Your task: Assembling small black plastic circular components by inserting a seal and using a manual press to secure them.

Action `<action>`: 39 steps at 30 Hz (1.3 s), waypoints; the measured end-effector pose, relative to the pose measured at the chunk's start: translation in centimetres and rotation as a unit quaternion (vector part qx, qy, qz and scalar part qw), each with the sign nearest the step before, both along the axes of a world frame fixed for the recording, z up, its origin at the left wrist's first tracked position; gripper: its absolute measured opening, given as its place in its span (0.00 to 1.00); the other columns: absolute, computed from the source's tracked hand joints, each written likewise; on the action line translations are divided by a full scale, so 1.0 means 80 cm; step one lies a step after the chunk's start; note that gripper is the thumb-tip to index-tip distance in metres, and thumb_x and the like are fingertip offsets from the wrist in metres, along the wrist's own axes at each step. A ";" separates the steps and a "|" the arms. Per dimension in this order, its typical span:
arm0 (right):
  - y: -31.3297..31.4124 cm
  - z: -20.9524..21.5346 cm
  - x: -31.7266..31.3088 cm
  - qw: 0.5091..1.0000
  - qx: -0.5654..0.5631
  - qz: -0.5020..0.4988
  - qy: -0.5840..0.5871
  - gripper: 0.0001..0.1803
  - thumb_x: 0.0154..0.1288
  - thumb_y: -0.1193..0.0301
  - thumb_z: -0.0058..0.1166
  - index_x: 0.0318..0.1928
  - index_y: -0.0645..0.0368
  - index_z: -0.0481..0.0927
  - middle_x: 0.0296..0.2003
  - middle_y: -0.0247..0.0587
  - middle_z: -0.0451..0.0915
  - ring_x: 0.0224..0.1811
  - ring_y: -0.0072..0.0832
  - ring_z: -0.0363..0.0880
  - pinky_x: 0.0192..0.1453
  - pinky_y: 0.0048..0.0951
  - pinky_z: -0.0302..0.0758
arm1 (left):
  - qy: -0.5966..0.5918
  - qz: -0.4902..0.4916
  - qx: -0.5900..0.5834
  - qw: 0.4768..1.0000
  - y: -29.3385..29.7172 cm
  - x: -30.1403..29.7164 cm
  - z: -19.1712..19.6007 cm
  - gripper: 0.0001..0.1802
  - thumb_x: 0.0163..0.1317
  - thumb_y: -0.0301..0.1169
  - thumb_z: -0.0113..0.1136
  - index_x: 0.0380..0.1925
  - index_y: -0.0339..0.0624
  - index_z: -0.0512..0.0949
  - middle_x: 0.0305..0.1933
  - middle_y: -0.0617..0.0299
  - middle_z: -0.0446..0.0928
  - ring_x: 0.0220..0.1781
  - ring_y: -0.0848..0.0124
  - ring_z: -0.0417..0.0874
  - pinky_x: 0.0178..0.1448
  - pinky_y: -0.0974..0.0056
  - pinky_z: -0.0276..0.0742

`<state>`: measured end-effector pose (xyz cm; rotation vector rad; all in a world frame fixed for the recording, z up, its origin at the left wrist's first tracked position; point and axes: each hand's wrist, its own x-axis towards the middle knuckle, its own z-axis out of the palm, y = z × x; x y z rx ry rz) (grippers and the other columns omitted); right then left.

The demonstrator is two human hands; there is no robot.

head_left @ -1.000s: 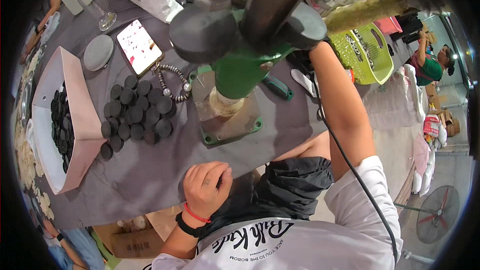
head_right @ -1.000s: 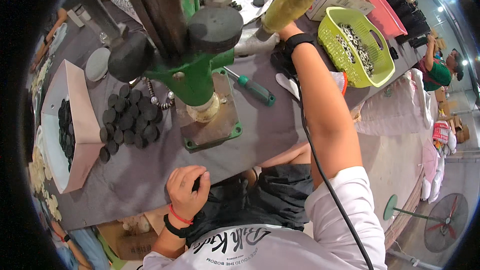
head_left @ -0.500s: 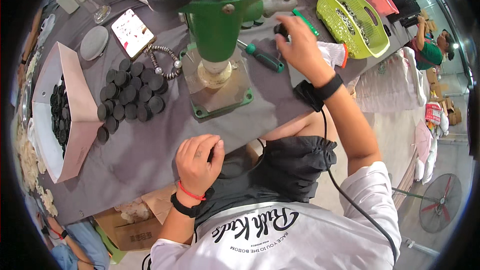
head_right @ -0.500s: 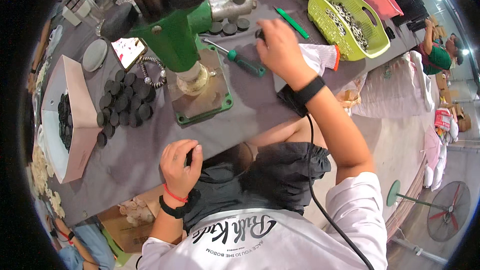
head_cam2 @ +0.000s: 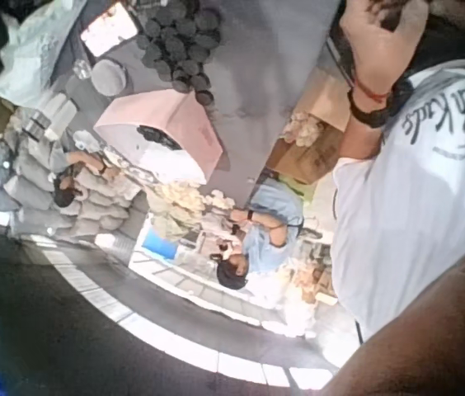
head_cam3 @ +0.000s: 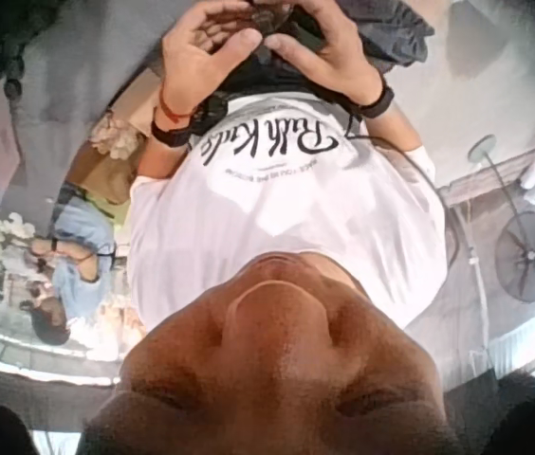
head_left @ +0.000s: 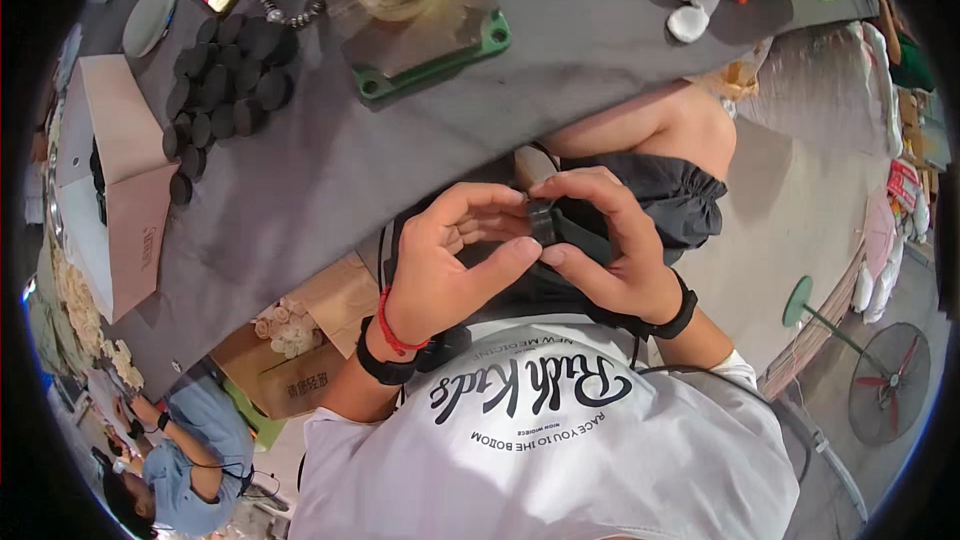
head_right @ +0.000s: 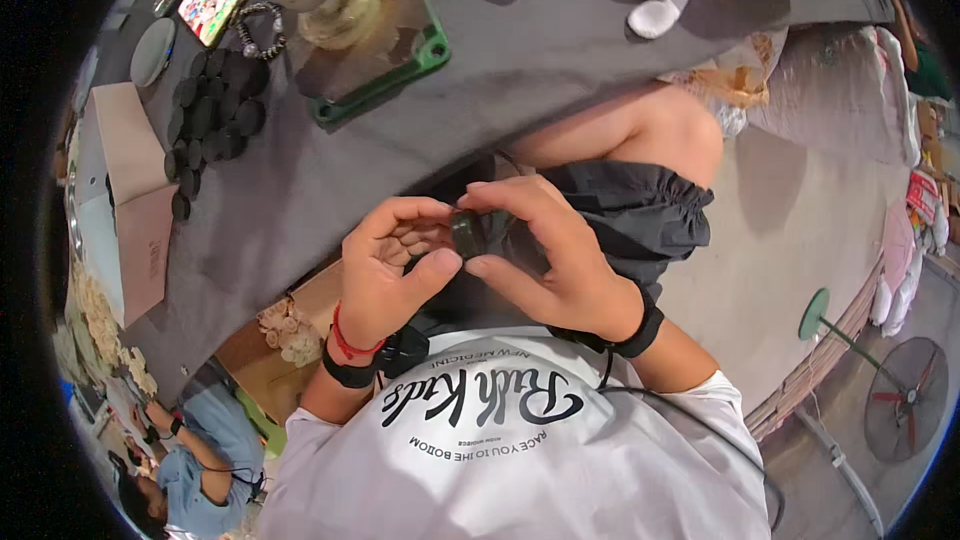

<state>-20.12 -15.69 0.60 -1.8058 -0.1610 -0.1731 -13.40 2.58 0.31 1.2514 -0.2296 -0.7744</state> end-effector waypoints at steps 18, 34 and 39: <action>-0.019 -0.024 -0.030 0.992 -0.117 -0.012 0.044 0.15 0.37 0.89 0.47 0.28 0.59 0.75 0.46 0.47 0.74 0.44 0.42 0.72 0.47 0.36 0.70 | 0.031 0.005 0.015 0.999 0.014 -0.001 0.007 0.22 0.47 0.16 0.67 0.45 0.29 0.73 0.43 0.56 0.78 0.44 0.72 0.80 0.52 0.69 0.77; 0.012 0.004 -0.007 0.999 -0.013 -0.003 0.045 0.22 0.49 0.83 0.52 0.49 0.63 0.75 0.40 0.49 0.75 0.41 0.40 0.76 0.45 0.32 0.74 | 0.046 -0.044 0.013 0.998 0.022 0.007 0.008 0.21 0.50 0.17 0.65 0.46 0.29 0.73 0.46 0.56 0.77 0.46 0.73 0.79 0.54 0.70 0.76; 0.012 0.002 0.001 0.995 -0.098 -0.007 -0.019 0.18 0.47 0.76 0.63 0.42 0.61 0.76 0.37 0.48 0.75 0.38 0.39 0.76 0.42 0.32 0.74 | 0.112 -0.063 -0.006 0.992 0.017 0.007 0.008 0.20 0.54 0.18 0.62 0.47 0.29 0.71 0.46 0.55 0.76 0.47 0.73 0.79 0.54 0.69 0.76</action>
